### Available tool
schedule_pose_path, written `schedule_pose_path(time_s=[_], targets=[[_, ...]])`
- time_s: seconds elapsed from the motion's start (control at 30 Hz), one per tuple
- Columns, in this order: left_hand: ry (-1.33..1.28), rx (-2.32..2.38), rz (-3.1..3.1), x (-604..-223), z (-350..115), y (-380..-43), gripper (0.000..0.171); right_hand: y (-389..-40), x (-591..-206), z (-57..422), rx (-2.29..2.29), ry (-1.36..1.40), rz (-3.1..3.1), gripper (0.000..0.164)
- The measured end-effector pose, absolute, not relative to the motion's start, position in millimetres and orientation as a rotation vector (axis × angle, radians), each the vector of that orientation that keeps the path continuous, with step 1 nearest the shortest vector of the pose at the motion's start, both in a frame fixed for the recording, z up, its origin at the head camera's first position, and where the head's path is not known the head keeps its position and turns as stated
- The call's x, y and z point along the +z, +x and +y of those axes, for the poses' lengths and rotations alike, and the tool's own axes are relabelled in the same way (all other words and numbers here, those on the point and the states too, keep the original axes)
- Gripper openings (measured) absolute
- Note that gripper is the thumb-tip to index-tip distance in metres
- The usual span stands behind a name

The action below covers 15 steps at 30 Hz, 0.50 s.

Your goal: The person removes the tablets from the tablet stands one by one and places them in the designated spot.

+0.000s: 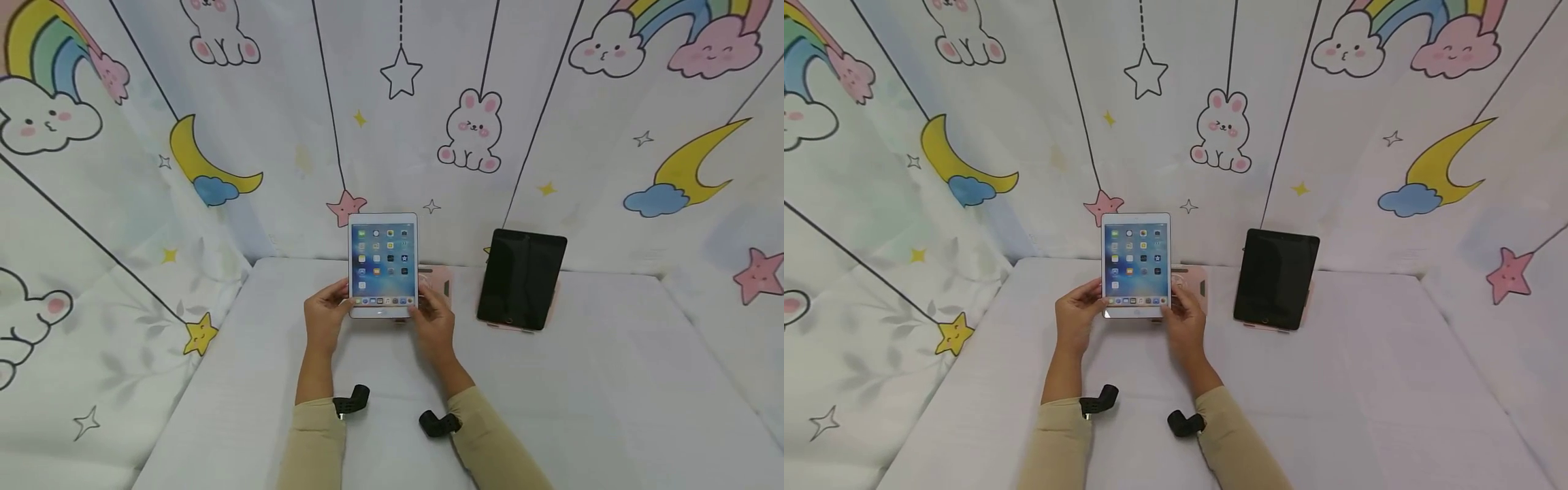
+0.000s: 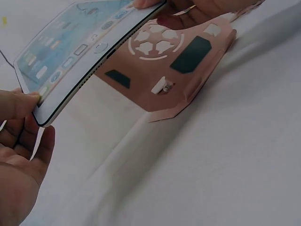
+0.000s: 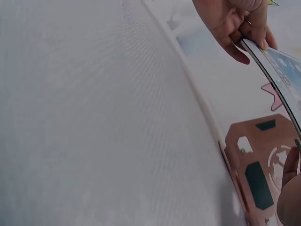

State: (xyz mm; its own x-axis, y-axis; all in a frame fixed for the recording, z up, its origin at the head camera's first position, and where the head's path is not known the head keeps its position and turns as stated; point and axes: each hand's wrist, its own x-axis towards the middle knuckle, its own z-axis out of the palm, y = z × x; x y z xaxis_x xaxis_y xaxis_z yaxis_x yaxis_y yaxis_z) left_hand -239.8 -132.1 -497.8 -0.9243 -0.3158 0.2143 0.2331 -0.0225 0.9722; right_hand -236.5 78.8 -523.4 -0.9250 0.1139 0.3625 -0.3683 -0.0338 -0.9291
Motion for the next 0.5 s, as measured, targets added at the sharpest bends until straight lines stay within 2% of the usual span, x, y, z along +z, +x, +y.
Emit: schedule_pose_path(time_s=[0.5], targets=[[0.317, -1.935, -1.952, -496, -178, -231, 0.041, -232, -517, 36, 2.120, 0.208, -2.095, 0.051]])
